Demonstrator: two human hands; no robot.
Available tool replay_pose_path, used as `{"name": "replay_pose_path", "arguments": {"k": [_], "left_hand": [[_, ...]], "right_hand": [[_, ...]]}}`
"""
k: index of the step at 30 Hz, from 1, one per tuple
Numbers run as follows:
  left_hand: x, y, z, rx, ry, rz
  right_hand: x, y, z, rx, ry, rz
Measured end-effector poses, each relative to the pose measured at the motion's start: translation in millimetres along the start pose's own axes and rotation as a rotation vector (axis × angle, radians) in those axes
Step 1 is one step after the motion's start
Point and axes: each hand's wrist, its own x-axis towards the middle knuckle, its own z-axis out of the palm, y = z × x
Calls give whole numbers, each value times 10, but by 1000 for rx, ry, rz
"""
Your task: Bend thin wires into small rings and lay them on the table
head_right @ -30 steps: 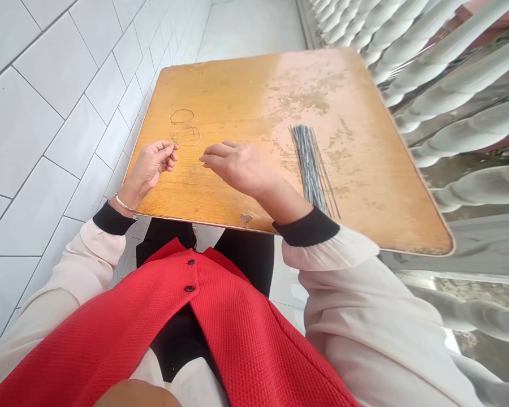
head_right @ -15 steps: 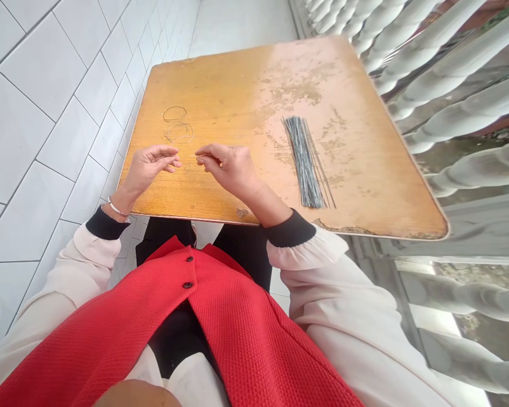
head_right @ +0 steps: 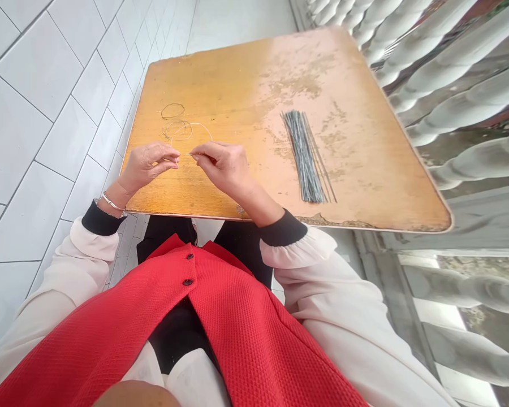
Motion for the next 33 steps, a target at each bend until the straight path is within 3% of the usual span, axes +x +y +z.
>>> {"name": "replay_pose_path", "arguments": {"k": [8,16,25,33], "left_hand": [[2,6,-17,43,-17,-3],[-18,23,77,24,89,-77],[-56,0,127,52,154,-103],[-108,-29,127,114,108,-71]], "right_hand": [[-15,-32,-40,-30,3,-3],[-79,-67,119,-64,9,9],[-97,-33,179,-148,31,-81],[-123,-47,161,-161,40,-96]]}}
